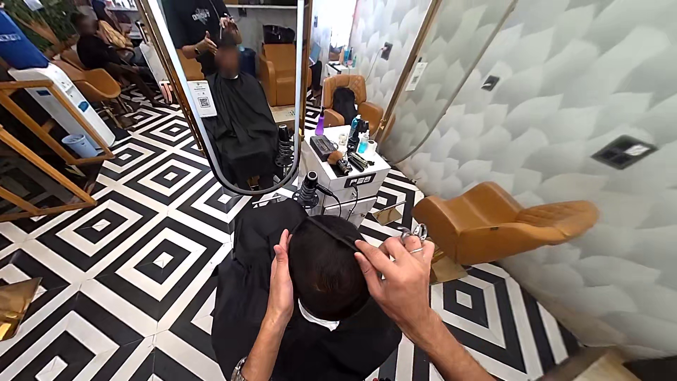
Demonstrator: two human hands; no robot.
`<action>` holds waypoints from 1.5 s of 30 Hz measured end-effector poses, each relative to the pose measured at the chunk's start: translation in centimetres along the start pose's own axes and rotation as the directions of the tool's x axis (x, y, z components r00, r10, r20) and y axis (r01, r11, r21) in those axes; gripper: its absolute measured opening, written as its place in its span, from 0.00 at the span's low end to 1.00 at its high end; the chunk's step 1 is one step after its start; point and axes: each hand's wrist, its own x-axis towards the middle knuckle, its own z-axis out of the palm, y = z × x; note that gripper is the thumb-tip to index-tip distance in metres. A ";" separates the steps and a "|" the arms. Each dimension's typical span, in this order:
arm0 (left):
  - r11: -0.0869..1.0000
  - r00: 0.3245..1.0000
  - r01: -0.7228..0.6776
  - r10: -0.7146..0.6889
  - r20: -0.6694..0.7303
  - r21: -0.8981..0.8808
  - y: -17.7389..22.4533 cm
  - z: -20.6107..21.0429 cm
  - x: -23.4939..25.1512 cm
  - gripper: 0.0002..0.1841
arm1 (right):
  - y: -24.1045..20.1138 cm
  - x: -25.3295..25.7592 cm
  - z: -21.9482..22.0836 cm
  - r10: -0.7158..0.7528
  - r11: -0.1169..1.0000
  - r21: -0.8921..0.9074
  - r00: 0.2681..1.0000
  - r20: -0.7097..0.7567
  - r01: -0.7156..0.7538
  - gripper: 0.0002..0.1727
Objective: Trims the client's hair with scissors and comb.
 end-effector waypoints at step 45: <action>0.261 0.880 -0.332 -0.260 0.398 0.906 8.9 11.7 4.5 0.43 | 18.1 -4.4 10.9 -0.247 0.028 0.746 0.718 0.650 -0.665 0.12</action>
